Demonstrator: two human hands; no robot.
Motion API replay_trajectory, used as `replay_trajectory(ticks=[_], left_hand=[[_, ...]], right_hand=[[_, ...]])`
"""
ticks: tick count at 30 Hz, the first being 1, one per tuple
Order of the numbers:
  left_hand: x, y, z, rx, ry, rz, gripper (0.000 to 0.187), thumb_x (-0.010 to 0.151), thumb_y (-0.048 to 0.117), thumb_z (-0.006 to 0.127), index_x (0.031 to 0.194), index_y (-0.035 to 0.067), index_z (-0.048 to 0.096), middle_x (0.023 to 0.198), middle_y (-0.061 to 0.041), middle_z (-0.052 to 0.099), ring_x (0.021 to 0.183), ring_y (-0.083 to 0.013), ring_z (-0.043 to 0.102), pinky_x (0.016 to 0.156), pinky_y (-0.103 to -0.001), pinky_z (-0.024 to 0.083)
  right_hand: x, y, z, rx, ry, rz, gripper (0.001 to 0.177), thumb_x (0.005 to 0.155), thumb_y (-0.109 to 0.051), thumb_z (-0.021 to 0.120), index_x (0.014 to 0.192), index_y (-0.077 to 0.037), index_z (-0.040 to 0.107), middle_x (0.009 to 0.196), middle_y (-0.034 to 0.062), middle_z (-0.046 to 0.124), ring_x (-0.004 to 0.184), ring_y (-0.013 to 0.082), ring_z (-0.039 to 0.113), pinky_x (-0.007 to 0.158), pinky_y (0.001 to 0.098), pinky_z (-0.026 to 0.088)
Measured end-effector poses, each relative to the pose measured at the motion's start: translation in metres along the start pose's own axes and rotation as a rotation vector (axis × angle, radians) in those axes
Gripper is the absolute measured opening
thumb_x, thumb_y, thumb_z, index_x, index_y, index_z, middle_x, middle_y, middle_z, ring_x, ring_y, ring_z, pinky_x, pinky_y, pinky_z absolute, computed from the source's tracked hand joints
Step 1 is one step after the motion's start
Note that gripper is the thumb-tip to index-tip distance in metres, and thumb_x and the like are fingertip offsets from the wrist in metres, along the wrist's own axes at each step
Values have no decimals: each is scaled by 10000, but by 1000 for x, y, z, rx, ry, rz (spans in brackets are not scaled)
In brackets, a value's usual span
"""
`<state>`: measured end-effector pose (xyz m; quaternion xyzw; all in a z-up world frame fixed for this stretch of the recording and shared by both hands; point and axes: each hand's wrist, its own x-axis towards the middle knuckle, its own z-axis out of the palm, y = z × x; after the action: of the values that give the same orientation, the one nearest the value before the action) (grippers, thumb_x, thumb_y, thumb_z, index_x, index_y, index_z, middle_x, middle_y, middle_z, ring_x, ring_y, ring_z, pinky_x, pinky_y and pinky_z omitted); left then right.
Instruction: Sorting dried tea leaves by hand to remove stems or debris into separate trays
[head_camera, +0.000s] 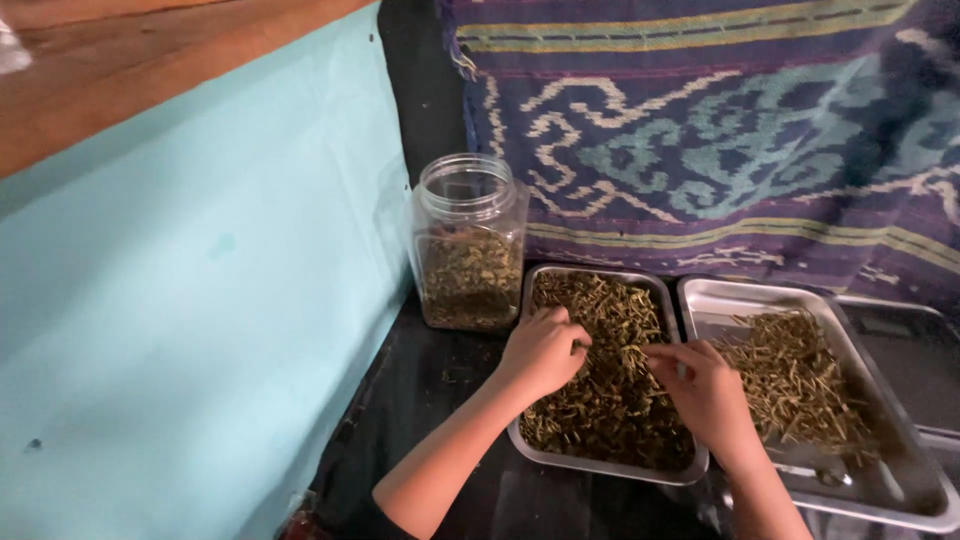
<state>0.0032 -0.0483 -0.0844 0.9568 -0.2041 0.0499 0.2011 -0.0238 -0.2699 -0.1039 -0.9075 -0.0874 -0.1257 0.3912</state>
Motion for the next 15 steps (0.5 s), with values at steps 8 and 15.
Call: replay_trajectory(ticks=[8,15], left_hand=[[0,19,3,-6,-96,70,180,903,119,564,1026,150,693,982,-79,546,1022,-286,539,918,-437,399],[-4,20,12,1,-151,132,104,870,169,578,856,207,674,887,-14,490,937,-216,512,835,-376,367]], right_hand=[[1,-7,-6,-175,20,-40,218,958,-282,577,1091,-168,707,914,75,656,889,294,645,771,493,515],[0,1,-4,-135,35,-41,203,967,-298,575,1093,-190,693,848,41,603,806,240,581,759,430,451]])
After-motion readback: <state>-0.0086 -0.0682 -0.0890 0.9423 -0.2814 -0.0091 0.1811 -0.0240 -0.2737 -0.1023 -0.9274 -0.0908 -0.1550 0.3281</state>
